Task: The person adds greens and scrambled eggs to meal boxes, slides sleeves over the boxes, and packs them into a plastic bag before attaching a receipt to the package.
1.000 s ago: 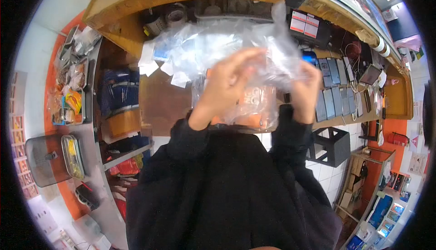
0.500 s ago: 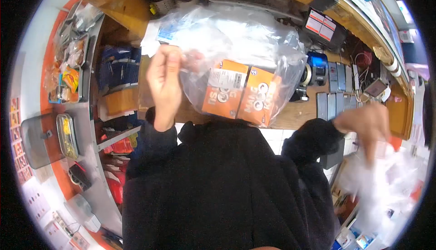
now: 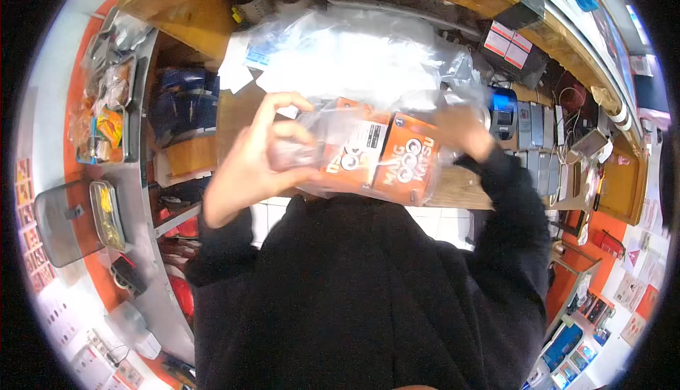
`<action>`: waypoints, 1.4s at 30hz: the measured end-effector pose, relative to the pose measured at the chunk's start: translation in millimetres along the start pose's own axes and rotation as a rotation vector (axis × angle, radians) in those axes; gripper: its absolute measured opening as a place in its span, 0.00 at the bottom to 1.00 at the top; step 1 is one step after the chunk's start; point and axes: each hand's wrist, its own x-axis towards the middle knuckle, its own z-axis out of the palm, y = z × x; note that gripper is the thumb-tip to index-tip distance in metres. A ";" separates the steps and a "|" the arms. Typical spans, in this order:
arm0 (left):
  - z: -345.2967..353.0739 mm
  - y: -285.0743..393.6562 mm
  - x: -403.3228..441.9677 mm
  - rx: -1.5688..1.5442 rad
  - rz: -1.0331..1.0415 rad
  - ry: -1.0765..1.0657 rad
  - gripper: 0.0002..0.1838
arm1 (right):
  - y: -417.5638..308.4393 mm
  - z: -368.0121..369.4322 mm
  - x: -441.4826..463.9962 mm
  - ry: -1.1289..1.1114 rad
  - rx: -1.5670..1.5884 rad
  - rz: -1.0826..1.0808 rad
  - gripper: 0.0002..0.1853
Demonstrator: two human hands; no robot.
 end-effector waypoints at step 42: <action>184.7 -147.0 11.5 0.551 -0.075 0.048 0.51 | -106.4 87.0 5.9 0.747 0.661 -0.313 0.16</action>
